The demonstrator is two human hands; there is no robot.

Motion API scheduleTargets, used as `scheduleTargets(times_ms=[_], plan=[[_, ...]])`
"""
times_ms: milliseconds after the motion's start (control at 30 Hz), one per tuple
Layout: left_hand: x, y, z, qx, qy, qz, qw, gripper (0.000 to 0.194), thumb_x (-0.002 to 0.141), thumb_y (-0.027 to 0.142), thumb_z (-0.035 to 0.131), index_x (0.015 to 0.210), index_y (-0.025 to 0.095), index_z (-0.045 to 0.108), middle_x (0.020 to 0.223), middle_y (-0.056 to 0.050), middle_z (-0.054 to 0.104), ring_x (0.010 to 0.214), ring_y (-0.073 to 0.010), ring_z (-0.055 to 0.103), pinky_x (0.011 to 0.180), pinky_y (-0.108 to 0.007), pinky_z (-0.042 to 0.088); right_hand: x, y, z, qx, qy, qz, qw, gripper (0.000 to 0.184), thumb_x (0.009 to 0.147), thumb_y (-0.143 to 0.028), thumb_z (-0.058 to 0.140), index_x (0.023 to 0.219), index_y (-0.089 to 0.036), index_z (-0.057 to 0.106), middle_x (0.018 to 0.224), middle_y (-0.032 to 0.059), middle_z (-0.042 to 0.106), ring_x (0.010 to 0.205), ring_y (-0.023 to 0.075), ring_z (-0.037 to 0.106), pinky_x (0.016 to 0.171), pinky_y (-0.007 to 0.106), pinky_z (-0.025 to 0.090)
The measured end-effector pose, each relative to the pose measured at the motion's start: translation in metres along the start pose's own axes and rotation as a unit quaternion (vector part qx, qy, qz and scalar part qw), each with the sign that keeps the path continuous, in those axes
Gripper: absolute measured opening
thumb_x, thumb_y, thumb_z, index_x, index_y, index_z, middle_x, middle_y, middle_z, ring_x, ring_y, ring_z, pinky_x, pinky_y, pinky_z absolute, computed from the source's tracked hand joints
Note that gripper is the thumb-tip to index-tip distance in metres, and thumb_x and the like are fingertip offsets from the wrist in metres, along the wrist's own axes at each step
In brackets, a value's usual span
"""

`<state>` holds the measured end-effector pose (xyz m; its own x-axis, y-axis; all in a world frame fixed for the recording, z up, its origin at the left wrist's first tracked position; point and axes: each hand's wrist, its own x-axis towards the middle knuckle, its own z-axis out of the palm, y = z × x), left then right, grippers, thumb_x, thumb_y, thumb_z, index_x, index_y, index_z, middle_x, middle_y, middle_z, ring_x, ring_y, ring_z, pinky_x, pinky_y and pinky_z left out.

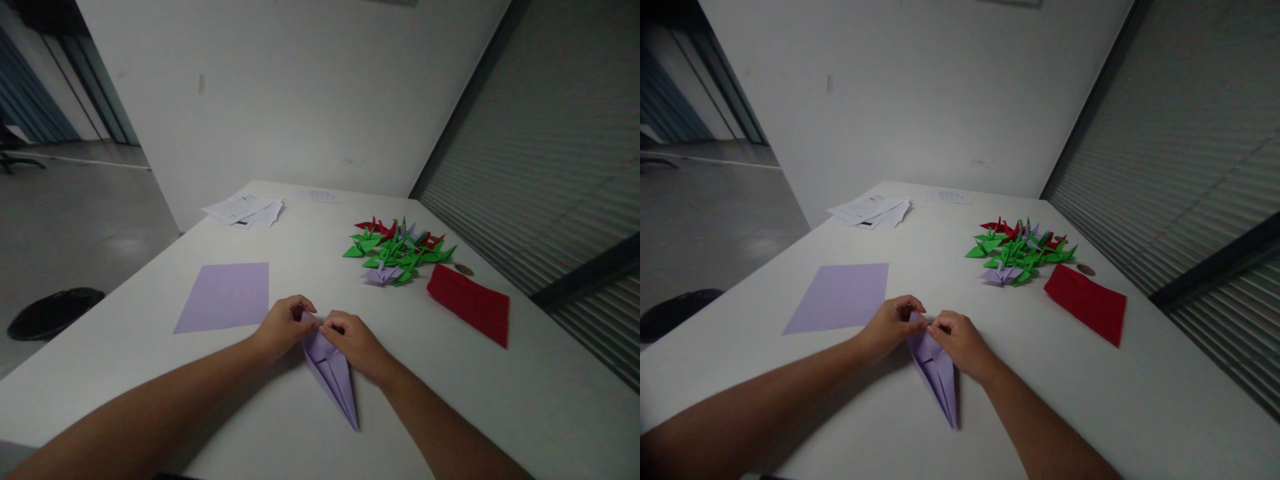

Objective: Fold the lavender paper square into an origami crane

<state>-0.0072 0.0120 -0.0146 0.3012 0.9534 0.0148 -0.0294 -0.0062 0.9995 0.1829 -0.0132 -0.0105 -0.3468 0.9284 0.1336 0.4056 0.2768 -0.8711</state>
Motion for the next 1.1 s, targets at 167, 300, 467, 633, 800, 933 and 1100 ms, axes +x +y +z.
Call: scheduleTargets(times_ms=[167, 300, 467, 633, 800, 933, 1100], plan=[[0.001, -0.001, -0.002, 0.004, 0.0, -0.001, 1.0, 0.03, 0.063, 0.027, 0.082, 0.084, 0.016, 0.064, 0.062, 0.005, 0.056, 0.056, -0.0095, 0.046, 0.053, -0.023, 0.031, -0.002, -0.001, -0.001, -0.002, -0.001, 0.005, 1.0, 0.025, 0.09, -0.031, 0.06, 0.068, -0.019, 0.061, 0.071, 0.0, 0.056, 0.071, 0.0173, 0.054, 0.069, 0.03, 0.039], [0.004, 0.001, -0.005, -0.008, 0.024, -0.004, 1.0, 0.031, 0.061, 0.028, 0.084, 0.08, 0.016, 0.063, 0.061, 0.005, 0.055, 0.055, -0.0089, 0.046, 0.051, -0.022, 0.032, -0.002, 0.001, -0.004, -0.015, 0.007, 0.021, 1.0, 0.022, 0.089, -0.029, 0.063, 0.07, -0.019, 0.064, 0.072, 0.0003, 0.057, 0.072, 0.0177, 0.055, 0.069, 0.03, 0.039], [0.005, 0.002, -0.009, -0.004, 0.037, -0.002, 0.999, 0.031, 0.06, 0.029, 0.085, 0.076, 0.016, 0.062, 0.06, 0.006, 0.054, 0.054, -0.0084, 0.045, 0.051, -0.021, 0.032, -0.002, 0.003, -0.006, -0.028, 0.021, 0.02, 0.999, 0.024, 0.088, -0.028, 0.064, 0.067, -0.019, 0.059, 0.073, -0.0003, 0.055, 0.073, 0.0173, 0.054, 0.07, 0.029, 0.039], [0.007, -0.002, -0.012, 0.02, 0.037, 0.006, 0.999, 0.029, 0.062, 0.03, 0.083, 0.077, 0.016, 0.063, 0.062, 0.004, 0.057, 0.056, -0.0095, 0.048, 0.052, -0.022, 0.033, -0.001, 0.005, -0.007, -0.04, 0.019, 0.016, 0.999, 0.023, 0.088, -0.027, 0.063, 0.068, -0.019, 0.058, 0.073, -0.0001, 0.055, 0.074, 0.018, 0.054, 0.07, 0.03, 0.039], [0.009, -0.005, -0.017, 0.021, 0.066, 0.006, 0.998, 0.029, 0.062, 0.031, 0.083, 0.076, 0.016, 0.063, 0.061, 0.004, 0.055, 0.055, -0.0099, 0.047, 0.052, -0.023, 0.033, -0.001, 0.011, -0.007, -0.034, 0.036, 0.017, 0.999, 0.012, 0.087, -0.025, 0.062, 0.077, -0.019, 0.062, 0.077, 0.0004, 0.058, 0.078, 0.0186, 0.055, 0.072, 0.03, 0.04], [0.01, -0.006, -0.019, 0.026, 0.062, 0.008, 0.998, 0.028, 0.063, 0.031, 0.083, 0.077, 0.016, 0.063, 0.063, 0.003, 0.057, 0.056, -0.0106, 0.049, 0.053, -0.023, 0.033, -0.001, 0.01, -0.008, -0.015, 0.025, 0.031, 0.999, 0.011, 0.088, -0.026, 0.06, 0.08, -0.02, 0.062, 0.075, -0.0009, 0.059, 0.073, 0.0172, 0.055, 0.068, 0.028, 0.04], [0.009, -0.003, -0.02, 0.055, 0.059, 0.016, 0.997, 0.026, 0.065, 0.032, 0.081, 0.076, 0.017, 0.063, 0.065, 0.003, 0.059, 0.058, -0.0113, 0.05, 0.055, -0.023, 0.035, -0.002, 0.007, -0.009, 0.007, 0.033, 0.057, 0.998, 0.01, 0.085, -0.026, 0.062, 0.08, -0.018, 0.067, 0.076, 0.001, 0.065, 0.074, 0.0179, 0.058, 0.068, 0.029, 0.042]])
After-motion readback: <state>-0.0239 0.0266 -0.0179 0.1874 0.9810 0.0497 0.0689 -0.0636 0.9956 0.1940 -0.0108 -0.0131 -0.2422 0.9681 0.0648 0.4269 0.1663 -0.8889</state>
